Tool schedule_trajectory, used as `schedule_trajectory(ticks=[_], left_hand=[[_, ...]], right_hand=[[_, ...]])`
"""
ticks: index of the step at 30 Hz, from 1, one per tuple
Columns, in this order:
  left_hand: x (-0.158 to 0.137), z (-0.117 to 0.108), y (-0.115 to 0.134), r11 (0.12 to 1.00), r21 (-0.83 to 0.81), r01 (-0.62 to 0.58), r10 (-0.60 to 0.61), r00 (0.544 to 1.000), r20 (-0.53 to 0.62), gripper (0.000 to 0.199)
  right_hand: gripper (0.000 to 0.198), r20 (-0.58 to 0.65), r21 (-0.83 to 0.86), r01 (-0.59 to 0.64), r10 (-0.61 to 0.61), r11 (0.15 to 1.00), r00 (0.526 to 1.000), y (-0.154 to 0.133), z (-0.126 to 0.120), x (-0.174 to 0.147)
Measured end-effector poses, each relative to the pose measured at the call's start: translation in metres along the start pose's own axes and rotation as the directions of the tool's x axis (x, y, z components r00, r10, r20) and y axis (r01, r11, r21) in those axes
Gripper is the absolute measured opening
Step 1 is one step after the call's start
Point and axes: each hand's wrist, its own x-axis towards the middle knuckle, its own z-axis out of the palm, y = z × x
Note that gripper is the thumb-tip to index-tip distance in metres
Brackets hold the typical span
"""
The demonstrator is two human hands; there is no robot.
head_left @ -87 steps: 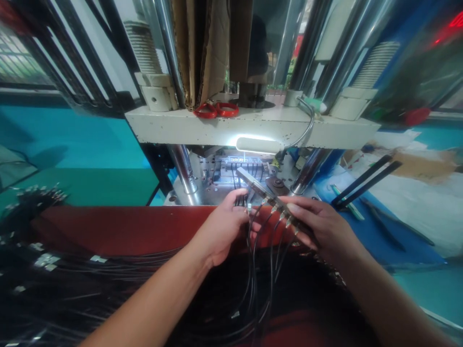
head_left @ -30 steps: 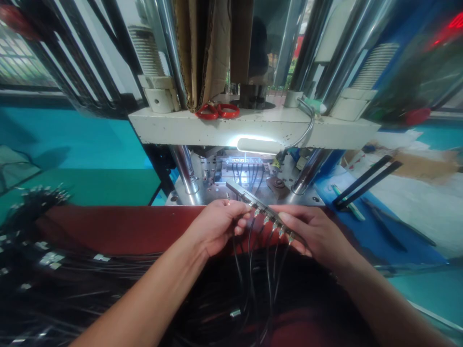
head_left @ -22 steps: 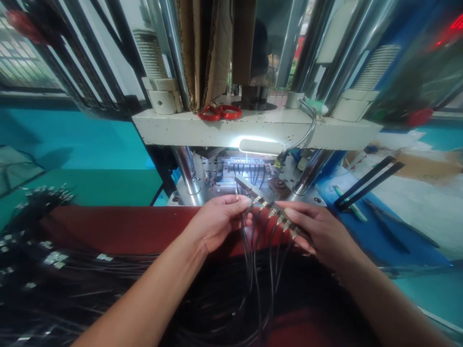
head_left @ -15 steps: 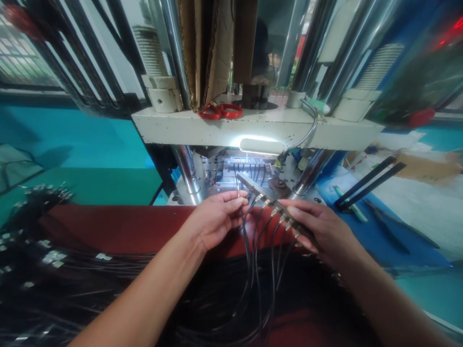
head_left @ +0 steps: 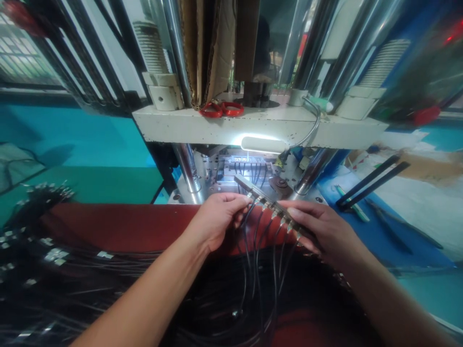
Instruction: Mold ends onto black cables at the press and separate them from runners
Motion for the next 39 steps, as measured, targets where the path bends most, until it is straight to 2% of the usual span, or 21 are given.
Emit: schedule_trajectory(ticks=[16,26,28,30,32,34,36,39], left_hand=[[0.001,-0.001,-0.005,0.999,0.050,0.018,-0.018,1.000,0.014,0.020],[0.000,0.001,-0.003,0.998,0.009,0.063,-0.063,0.997,0.041,0.019],[0.000,-0.002,0.001,0.997,0.069,0.036,-0.039,0.998,0.043,0.019],[0.000,-0.007,0.007,0.969,0.233,-0.081,0.085,0.996,-0.004,0.022],[0.000,-0.014,0.011,0.859,0.468,-0.208,0.279,0.956,-0.087,0.021],[-0.001,-0.020,0.009,0.735,0.635,-0.238,0.396,0.911,-0.116,0.017],[-0.001,-0.021,-0.001,0.689,0.685,-0.236,0.387,0.919,-0.073,0.023],[0.000,-0.018,-0.019,0.687,0.684,-0.246,0.362,0.932,-0.028,0.028]], right_hand=[[0.040,0.037,-0.132,0.031,-0.026,0.991,0.999,0.000,0.000,-0.001],[0.046,0.093,-0.217,0.050,-0.031,0.975,0.995,-0.001,-0.003,-0.001],[0.047,0.079,-0.187,0.021,-0.007,0.982,0.997,-0.001,-0.003,-0.001],[0.048,0.056,-0.145,-0.012,0.021,0.989,0.998,-0.002,-0.003,-0.001],[0.048,0.031,-0.112,-0.020,0.023,0.994,0.999,-0.004,-0.004,-0.001],[0.049,0.012,-0.114,-0.014,0.016,0.993,1.000,-0.008,-0.005,-0.002],[0.052,-0.006,-0.131,-0.011,0.010,0.991,1.000,-0.012,-0.005,-0.002],[0.052,-0.013,-0.169,-0.011,0.009,0.985,1.000,-0.017,-0.007,-0.003]])
